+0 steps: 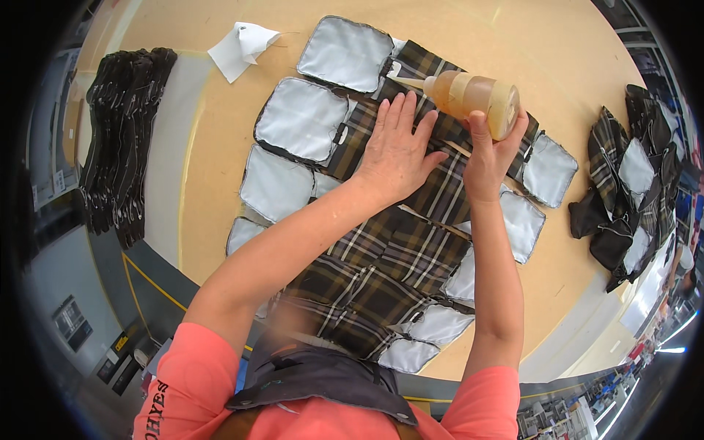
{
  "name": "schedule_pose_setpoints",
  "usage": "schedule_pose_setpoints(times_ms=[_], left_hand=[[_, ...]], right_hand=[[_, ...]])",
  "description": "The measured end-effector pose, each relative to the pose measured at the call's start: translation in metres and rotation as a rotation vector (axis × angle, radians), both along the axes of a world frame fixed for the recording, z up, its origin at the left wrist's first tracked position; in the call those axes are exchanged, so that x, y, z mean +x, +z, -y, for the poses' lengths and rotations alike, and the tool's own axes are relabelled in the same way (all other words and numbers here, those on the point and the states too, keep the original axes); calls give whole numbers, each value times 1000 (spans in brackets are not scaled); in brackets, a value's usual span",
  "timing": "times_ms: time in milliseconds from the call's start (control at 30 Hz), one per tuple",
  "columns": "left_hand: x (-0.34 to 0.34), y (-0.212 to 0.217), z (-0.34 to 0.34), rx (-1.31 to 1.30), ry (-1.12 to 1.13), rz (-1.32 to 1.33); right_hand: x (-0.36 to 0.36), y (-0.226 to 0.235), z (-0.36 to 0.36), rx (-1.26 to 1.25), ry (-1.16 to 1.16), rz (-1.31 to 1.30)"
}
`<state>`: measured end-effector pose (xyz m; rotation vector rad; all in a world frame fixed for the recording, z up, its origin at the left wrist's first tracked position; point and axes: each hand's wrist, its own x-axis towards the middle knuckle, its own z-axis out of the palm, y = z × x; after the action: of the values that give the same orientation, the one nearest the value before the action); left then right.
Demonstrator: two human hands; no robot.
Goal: The person lays out plaid fabric pouches on a table, applies a liquid from a squeeze bottle to the edges, folds the pouches closed, and stacks them. The person repeats this process for multiple pouches.
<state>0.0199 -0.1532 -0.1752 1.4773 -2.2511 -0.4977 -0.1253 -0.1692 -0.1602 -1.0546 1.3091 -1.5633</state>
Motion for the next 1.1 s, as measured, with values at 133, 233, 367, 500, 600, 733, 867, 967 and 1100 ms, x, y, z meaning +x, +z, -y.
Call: schedule_pose_setpoints(times_ms=[133,233,367,500,600,733,867,967,1100], left_hand=[[1,0,0,-10,-2,11],[1,0,0,-6,-6,14],[2,1,-2,6,-11,11],[2,3,-3,0,-14,18],[1,5,-6,-14,-17,16],[3,2,-8,-21,-23,20],[5,1,-1,-73,-33,33],[4,2,15,-150,-72,-27],[-4,16,28,-80,-86,71]], right_hand=[[4,2,1,-7,-8,16],[6,-1,9,-22,-45,71],[3,-5,7,-2,-45,122],[3,-5,1,19,-40,161],[-2,-3,-2,97,-37,338],[-26,31,-17,157,1,1071],[-103,73,-75,35,25,1347],[-169,94,-160,0,-33,1140],[-240,96,-289,142,-474,711]])
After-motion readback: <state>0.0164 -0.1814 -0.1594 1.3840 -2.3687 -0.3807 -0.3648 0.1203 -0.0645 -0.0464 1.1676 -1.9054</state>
